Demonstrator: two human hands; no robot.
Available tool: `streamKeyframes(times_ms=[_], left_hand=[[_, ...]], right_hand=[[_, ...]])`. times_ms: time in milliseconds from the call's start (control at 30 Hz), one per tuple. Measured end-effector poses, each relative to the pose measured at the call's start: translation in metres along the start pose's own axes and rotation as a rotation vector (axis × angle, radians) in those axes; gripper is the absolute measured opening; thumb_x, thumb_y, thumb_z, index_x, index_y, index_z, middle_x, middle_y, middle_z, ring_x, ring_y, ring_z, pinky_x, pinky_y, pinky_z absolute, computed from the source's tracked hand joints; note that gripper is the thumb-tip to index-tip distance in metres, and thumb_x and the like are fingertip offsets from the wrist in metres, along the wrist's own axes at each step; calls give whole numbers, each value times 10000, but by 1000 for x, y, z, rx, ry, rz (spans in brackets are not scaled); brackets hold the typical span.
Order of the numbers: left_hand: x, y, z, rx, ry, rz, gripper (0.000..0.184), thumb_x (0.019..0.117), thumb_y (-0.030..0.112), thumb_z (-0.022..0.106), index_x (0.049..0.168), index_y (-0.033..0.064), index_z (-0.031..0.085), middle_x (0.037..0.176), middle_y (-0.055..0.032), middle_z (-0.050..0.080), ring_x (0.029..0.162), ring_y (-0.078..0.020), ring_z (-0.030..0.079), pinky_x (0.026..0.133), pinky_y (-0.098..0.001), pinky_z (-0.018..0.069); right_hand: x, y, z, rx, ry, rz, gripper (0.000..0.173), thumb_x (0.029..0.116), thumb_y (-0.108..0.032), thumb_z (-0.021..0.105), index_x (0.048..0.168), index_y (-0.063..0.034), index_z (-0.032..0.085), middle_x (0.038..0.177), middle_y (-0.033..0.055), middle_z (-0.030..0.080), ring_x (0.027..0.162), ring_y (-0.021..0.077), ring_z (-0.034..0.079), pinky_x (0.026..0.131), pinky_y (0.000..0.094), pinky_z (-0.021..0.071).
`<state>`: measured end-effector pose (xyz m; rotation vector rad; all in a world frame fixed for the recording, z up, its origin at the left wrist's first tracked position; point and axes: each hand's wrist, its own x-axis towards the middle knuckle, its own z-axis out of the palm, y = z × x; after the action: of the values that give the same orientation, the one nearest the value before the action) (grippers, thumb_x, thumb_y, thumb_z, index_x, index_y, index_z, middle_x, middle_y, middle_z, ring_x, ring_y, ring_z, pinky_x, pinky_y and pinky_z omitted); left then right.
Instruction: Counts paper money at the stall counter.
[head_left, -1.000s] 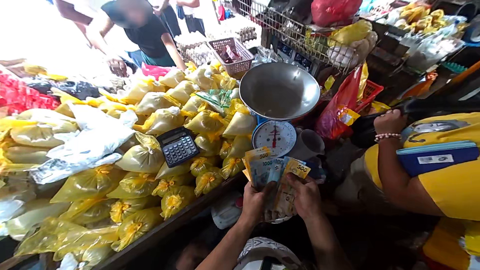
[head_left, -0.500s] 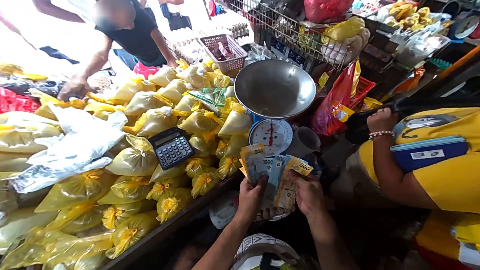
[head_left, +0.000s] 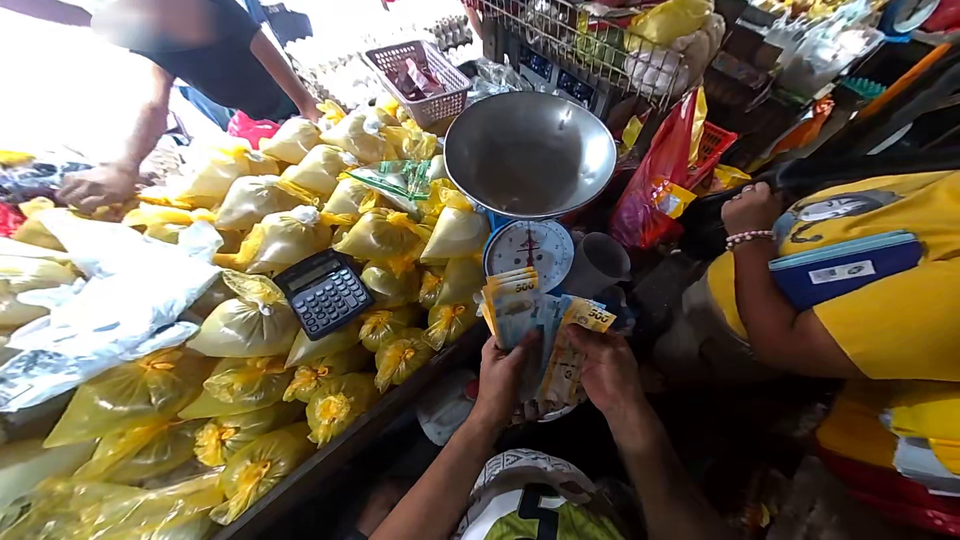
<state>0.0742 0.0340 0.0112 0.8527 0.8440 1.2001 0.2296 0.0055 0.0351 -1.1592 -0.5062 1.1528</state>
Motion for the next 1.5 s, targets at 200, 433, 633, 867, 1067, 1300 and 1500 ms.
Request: streamKeyframes(times_ms=[200, 433, 633, 867, 1067, 1300, 1500], left_hand=[[8, 4, -10, 83, 46, 52, 184, 988, 77, 651, 1109, -61, 638, 915, -148, 731, 824, -225, 730, 777, -391, 631], [5, 6, 1, 115, 145, 49, 205, 889, -60, 686, 1084, -67, 620, 911, -117, 735, 840, -161, 732, 781, -321, 631], [1, 6, 8, 115, 181, 98, 210, 864, -104, 672, 1064, -63, 624, 905, -99, 734, 846, -129, 726, 798, -294, 622], [-3, 2, 11, 121, 121, 95, 190, 851, -79, 680, 1034, -52, 638, 872, -105, 734, 809, -155, 728, 768, -318, 626], [0, 3, -1, 13, 35, 81, 133, 988, 73, 631, 1030, -52, 641, 830, -125, 701, 737, -190, 690, 703, -360, 604], [-6, 3, 7, 113, 46, 103, 112, 874, -67, 670, 983, -43, 662, 840, -111, 725, 769, -166, 712, 732, -339, 614], [-6, 4, -2, 23, 25, 97, 168, 970, 113, 683, 1013, -49, 680, 854, -124, 715, 773, -186, 696, 746, -360, 604]], right_hand=[[2, -3, -5, 47, 17, 39, 222, 927, 32, 689, 1137, 88, 648, 1017, 195, 728, 932, 255, 729, 877, 431, 623], [1, 2, 1, 64, -17, 34, 217, 906, 48, 702, 1113, 86, 651, 983, 174, 733, 908, 228, 723, 866, 404, 617], [-3, 4, 4, 164, -114, 93, 193, 906, 78, 664, 1096, 76, 631, 958, 164, 717, 879, 211, 716, 852, 396, 617], [-6, 6, 7, 146, -133, 102, 270, 898, 47, 706, 1152, 84, 622, 1010, 178, 717, 930, 226, 716, 888, 414, 612], [-1, -6, -1, 100, -41, 24, 251, 948, 16, 665, 1182, 83, 601, 1006, 195, 720, 911, 254, 726, 857, 435, 625], [-7, -4, 5, 7, -125, -70, 229, 878, 40, 735, 1091, 101, 678, 985, 190, 734, 919, 243, 725, 883, 416, 618], [0, -6, -1, -25, -21, -89, 283, 934, -3, 687, 1195, 74, 606, 1041, 175, 720, 963, 240, 716, 905, 420, 610]])
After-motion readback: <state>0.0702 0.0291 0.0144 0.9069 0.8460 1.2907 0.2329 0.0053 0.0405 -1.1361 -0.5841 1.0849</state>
